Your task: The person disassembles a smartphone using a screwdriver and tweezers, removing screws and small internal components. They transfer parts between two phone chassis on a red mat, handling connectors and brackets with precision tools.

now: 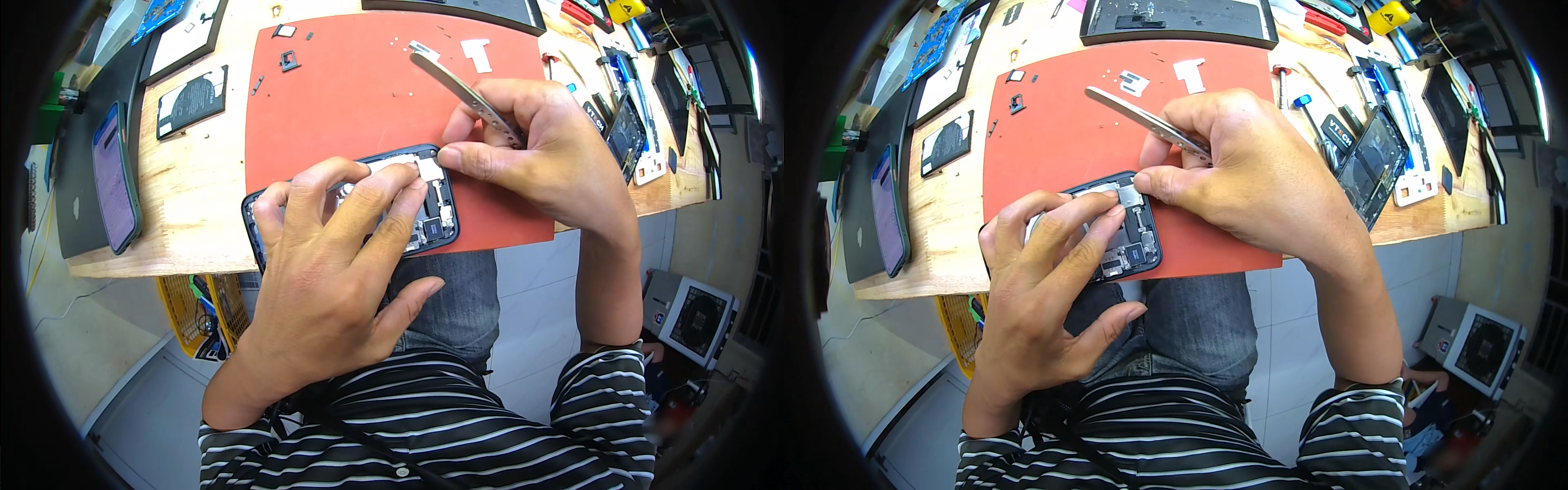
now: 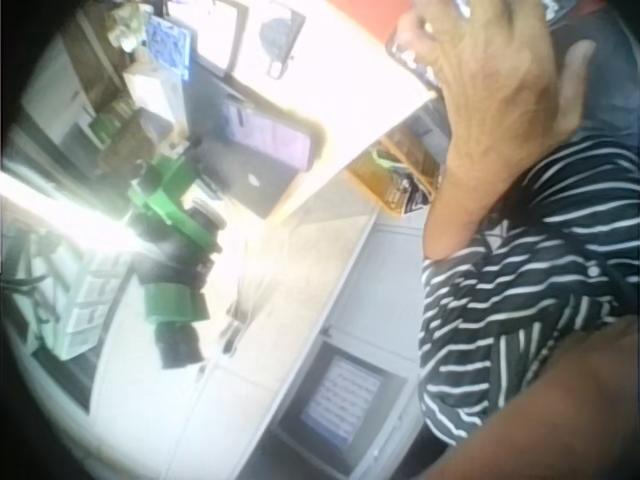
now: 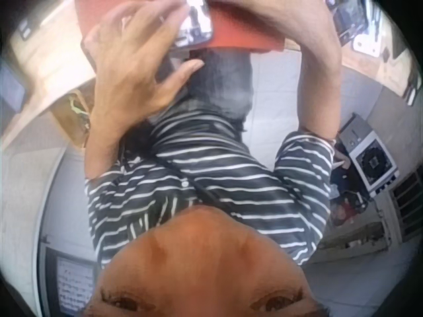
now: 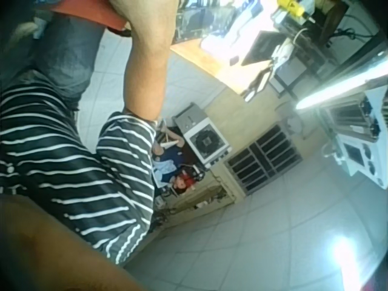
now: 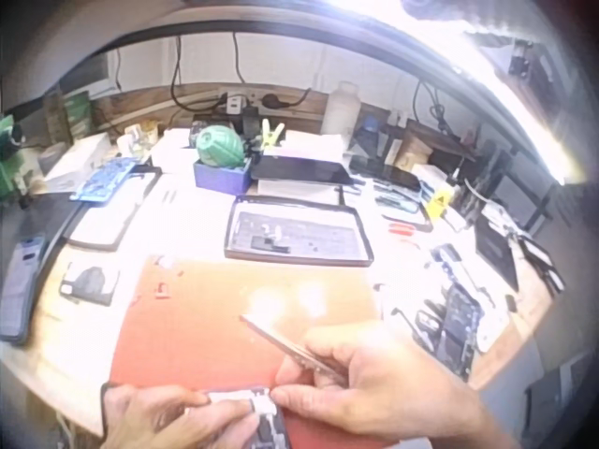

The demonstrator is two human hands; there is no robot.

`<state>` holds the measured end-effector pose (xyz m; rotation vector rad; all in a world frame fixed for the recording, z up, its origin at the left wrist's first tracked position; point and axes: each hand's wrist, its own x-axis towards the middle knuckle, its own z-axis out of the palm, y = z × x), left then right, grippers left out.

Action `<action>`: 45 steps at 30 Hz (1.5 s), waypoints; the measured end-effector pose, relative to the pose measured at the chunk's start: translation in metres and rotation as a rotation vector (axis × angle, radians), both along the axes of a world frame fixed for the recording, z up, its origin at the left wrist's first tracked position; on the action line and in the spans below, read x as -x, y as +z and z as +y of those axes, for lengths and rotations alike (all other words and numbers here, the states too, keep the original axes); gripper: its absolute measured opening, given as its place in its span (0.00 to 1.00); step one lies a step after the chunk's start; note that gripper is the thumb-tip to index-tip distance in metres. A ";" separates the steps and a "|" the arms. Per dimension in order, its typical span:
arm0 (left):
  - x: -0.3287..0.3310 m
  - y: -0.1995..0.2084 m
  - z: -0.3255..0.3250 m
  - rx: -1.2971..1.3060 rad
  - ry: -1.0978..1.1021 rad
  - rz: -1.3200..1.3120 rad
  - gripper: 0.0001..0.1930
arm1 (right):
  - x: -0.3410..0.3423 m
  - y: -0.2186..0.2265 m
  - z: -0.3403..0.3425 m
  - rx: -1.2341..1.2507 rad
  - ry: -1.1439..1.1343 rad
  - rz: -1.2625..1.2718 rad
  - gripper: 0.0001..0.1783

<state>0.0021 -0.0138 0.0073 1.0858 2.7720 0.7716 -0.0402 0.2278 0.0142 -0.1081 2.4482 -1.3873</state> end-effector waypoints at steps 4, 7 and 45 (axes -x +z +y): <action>0.000 0.000 -0.002 -0.004 -0.003 -0.009 0.37 | 0.001 0.000 0.001 -0.012 0.054 0.011 0.08; 0.000 0.000 -0.002 0.002 -0.007 -0.003 0.38 | 0.000 -0.001 0.000 -0.027 0.064 0.062 0.08; 0.000 -0.002 0.001 0.095 -0.040 0.003 0.44 | 0.003 -0.005 -0.004 -0.094 0.082 0.129 0.07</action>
